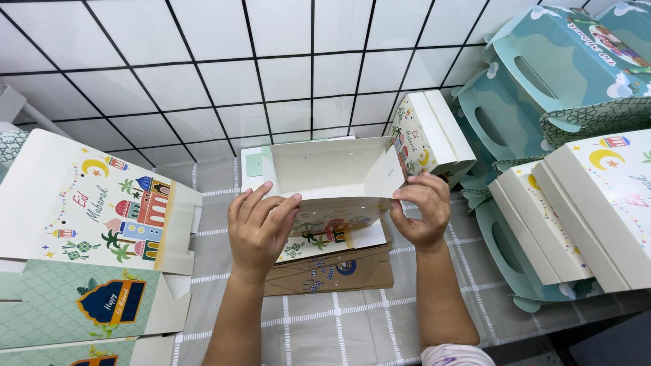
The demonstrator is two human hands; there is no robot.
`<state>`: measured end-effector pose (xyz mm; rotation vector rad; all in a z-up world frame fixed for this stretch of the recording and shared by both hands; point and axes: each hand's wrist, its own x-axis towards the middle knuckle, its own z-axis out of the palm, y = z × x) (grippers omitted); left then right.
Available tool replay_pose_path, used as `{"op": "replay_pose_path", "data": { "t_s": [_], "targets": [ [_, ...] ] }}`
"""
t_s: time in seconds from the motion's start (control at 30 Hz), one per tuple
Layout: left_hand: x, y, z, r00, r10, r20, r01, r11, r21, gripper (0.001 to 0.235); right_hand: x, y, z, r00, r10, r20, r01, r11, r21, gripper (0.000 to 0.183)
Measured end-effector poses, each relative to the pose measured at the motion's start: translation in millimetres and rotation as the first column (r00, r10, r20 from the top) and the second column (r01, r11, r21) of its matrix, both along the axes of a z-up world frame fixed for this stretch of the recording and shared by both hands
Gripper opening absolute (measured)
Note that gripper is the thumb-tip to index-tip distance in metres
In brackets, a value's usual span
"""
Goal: Assembling cardboard gift boxes by folding flaps and tucking them into place
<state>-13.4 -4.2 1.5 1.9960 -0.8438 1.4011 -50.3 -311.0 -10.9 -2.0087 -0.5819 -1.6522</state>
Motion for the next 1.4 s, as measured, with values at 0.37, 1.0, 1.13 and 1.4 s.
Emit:
{"op": "replay_pose_path", "data": {
  "t_s": [0.37,1.0,1.13,1.4],
  "targets": [
    [1,4,3,0.999,0.021,-0.032,-0.02,0.999,0.041,0.032,-9,10,15,0.981,0.068,-0.184,-0.071,0.997,-0.013,0.03],
    [18,-15,-28,0.938,0.256,-0.231,-0.201,0.95,0.239,0.061,3,18,0,0.831,-0.235,-0.504,0.222,0.971,-0.088,0.035],
    [18,-16,-30,0.932,0.262,-0.249,-0.209,0.953,0.221,0.055,1,23,3,0.813,-0.235,-0.533,0.214,0.971,-0.102,0.048],
    [19,-23,-37,0.916,0.306,-0.259,-0.255,0.943,0.212,0.067,8,23,-3,0.805,-0.276,-0.525,0.256,0.96,-0.112,0.053]
  ]
}}
